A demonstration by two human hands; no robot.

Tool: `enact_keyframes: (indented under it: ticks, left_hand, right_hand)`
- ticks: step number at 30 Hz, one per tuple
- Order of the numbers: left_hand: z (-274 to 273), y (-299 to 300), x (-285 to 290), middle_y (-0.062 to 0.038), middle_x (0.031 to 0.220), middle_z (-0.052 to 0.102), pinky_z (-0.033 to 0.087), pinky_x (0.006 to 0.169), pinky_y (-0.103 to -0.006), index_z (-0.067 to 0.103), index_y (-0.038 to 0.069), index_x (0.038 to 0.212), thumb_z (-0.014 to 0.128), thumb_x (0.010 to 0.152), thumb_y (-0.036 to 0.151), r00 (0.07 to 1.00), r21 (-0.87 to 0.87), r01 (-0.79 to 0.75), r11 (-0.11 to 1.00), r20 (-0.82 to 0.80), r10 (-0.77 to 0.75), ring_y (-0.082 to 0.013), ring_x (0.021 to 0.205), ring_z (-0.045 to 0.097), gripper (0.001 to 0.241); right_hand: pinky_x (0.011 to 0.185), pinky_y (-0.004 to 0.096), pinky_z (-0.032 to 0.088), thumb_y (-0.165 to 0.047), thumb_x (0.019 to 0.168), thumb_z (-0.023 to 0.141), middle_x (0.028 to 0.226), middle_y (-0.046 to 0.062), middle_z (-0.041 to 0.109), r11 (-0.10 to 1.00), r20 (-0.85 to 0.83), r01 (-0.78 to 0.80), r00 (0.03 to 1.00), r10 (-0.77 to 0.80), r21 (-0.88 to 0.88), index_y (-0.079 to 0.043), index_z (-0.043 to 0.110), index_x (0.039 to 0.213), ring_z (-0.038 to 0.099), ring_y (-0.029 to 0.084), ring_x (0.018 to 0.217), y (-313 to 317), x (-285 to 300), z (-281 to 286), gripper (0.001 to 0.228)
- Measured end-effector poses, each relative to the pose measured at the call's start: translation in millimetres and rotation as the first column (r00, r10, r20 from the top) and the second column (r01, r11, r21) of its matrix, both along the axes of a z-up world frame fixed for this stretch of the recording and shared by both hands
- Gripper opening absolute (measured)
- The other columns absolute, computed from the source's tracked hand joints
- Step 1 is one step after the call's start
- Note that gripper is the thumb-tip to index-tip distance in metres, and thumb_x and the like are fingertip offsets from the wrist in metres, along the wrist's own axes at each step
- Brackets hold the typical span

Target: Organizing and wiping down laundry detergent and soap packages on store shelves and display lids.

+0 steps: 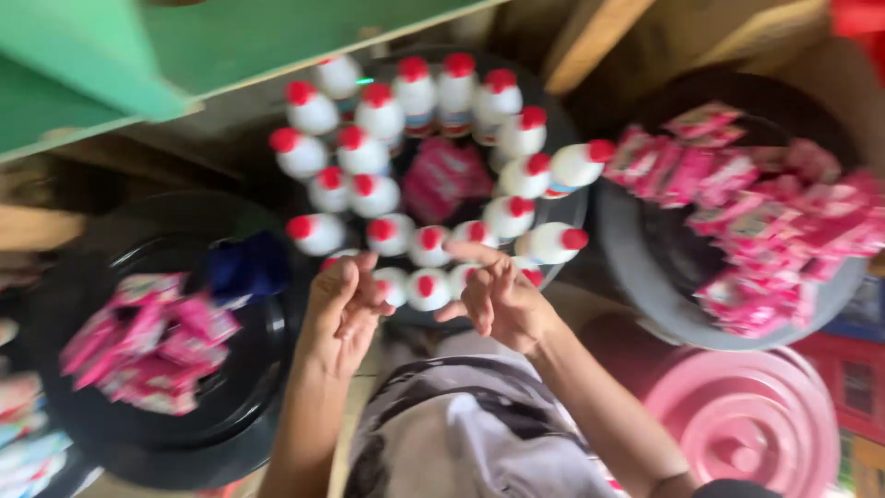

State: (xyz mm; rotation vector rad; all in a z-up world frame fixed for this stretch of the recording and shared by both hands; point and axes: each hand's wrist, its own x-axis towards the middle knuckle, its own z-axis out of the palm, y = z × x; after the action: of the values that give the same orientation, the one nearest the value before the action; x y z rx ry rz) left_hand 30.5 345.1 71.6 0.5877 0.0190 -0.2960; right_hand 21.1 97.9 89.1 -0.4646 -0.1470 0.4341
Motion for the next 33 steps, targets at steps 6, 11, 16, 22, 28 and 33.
enact_keyframes:
  ticks: [6,11,16,22,28,33]
  left_hand:
    - [67.9,-194.0,40.5,0.003,0.043,0.048,0.064,0.058,-0.0304,0.078,0.008,0.1,0.07,0.097,0.028,0.964,0.128,0.149,0.981,-0.241,-0.115,-0.0016,0.03,0.034,0.022]
    - [102.7,-340.6,39.2,-0.012,0.122,0.074,0.066,0.084,-0.0377,0.067,0.013,0.136,0.079,0.082,0.03,0.88,0.49,0.45,0.746,-0.101,-0.465,-0.02,0.1,0.075,0.058]
    - [-8.9,-464.5,82.6,-0.026,0.148,0.048,0.042,0.114,-0.0562,0.048,0.01,0.151,0.089,0.07,0.049,0.913,0.817,0.305,0.49,-0.105,-0.393,-0.0454,0.137,0.051,0.099]
    - [-72.5,-543.7,145.4,-0.036,0.159,0.019,0.026,0.12,-0.062,0.019,-0.001,0.159,0.092,0.063,0.062,0.965,0.999,0.051,-0.015,-0.054,-0.256,-0.0525,0.147,0.028,0.136]
    - [-154.8,-581.8,183.6,-0.038,0.163,0.012,0.009,0.126,-0.0596,0.003,-0.001,0.163,0.096,0.057,0.053,0.916,0.956,0.024,-0.291,-0.138,-0.378,-0.0537,0.154,0.013,0.15]
    - [-188.3,-591.5,185.8,-0.031,0.158,0.033,0.019,0.122,-0.0599,0.012,0.001,0.162,0.094,0.055,0.045,0.89,0.916,-0.016,-0.402,-0.17,-0.424,-0.048,0.148,0.033,0.141]
  right_hand:
    - [0.096,0.068,0.053,-0.056,0.093,0.067,0.076,0.02,0.069,0.944,0.057,0.327,0.944,-0.325,-0.036,-0.002,0.058,0.134,0.074,0.033,0.077,-166.8,-28.4,-26.3,0.069]
    - [0.106,0.065,0.051,-0.045,0.105,0.049,0.111,0.023,0.072,0.778,0.021,0.598,0.795,-0.606,-0.194,-0.007,0.05,0.146,0.071,0.039,0.111,-280.9,-58.3,-61.4,0.056]
    - [0.096,0.049,0.059,-0.027,0.103,0.056,0.117,0.016,0.073,0.382,-0.032,0.585,0.519,-0.854,-0.716,-0.005,0.053,0.14,0.074,0.028,0.108,-333.8,-30.8,-58.5,0.043]
    - [0.105,0.054,0.043,-0.036,0.084,0.088,0.134,0.02,0.059,-0.32,0.392,0.289,0.241,-0.888,-0.902,-0.011,0.063,0.137,0.053,0.038,0.123,-393.3,34.7,-128.4,0.064]
    - [0.113,0.059,0.033,-0.042,0.077,0.092,0.148,0.019,0.043,-0.731,0.683,0.093,0.451,-0.574,-0.676,-0.015,0.059,0.144,0.04,0.049,0.134,-436.9,79.5,-185.2,0.079]
    - [0.116,0.057,0.021,-0.056,0.088,0.076,0.169,0.02,0.015,-0.803,0.52,-0.112,0.708,-0.478,-0.586,-0.012,0.044,0.157,0.017,0.046,0.15,-434.9,92.8,-197.3,0.088]
